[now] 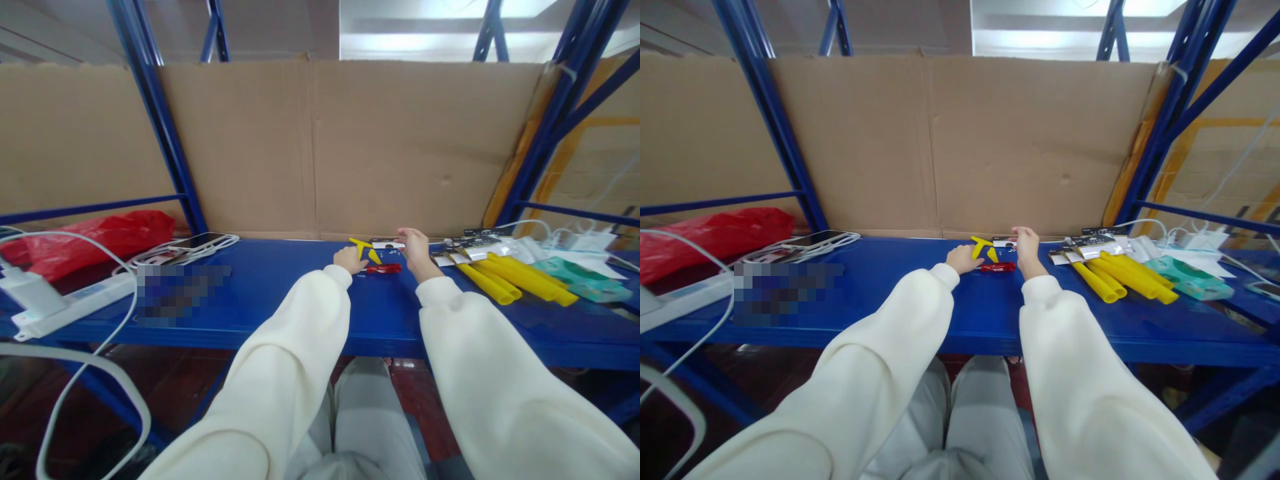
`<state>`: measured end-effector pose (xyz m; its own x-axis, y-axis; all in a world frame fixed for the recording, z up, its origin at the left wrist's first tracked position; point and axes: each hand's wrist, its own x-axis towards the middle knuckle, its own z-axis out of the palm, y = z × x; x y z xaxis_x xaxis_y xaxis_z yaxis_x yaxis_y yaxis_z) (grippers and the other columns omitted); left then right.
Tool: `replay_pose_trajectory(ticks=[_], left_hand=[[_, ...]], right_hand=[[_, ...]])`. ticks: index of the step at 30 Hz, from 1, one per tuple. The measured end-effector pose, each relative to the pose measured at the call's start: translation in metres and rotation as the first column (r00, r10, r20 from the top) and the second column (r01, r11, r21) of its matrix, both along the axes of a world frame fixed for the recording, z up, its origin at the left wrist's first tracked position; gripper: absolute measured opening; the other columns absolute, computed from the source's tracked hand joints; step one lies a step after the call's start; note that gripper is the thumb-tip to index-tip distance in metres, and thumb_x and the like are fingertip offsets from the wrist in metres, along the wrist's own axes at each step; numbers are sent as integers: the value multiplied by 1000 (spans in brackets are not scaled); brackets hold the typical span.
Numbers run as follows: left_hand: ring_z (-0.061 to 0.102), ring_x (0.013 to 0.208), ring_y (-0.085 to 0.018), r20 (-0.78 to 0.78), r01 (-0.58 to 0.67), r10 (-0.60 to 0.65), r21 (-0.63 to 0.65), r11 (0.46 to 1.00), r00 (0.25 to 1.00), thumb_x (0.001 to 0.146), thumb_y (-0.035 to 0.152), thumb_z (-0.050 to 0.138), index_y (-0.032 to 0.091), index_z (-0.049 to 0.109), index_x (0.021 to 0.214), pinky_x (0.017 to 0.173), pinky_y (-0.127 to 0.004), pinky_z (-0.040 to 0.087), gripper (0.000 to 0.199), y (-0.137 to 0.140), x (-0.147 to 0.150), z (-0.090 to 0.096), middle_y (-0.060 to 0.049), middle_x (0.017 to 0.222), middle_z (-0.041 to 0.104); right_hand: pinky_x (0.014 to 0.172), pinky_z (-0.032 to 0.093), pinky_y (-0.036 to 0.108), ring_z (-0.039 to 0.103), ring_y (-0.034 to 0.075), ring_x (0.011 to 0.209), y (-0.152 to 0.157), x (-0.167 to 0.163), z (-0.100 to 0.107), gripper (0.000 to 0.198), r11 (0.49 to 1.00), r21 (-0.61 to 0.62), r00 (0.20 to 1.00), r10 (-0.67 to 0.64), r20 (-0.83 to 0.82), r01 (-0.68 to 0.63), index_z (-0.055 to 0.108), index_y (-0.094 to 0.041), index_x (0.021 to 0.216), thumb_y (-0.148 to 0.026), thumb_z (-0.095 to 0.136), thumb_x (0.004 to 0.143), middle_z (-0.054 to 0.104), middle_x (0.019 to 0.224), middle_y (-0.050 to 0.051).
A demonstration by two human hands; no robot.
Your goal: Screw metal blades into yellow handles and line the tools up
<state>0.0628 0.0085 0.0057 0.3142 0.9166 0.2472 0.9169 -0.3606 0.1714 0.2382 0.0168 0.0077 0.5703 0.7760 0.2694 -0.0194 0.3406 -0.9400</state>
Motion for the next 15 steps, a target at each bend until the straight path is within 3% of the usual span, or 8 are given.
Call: replay_pose_trajectory(ticks=[5,15], left_hand=[[64,123,-27,55,78,-76,-42,996,996,92,42,59,21,64,134,100,-33,50,47,3,-6,-3,-12,131,69],[66,119,-26,-38,116,-116,-8,993,992,95,34,59,22,72,122,100,-34,50,32,-1,-5,-1,-12,124,73]], right_hand=[[54,44,25,64,14,65,-1,0,-1,10,1000,1,1000,-12,-6,12,64,-19,72,-21,54,69,72,87,2],[51,42,23,63,14,66,1,1,-3,8,1000,6,999,6,46,-7,62,-20,71,-23,55,67,71,83,3]])
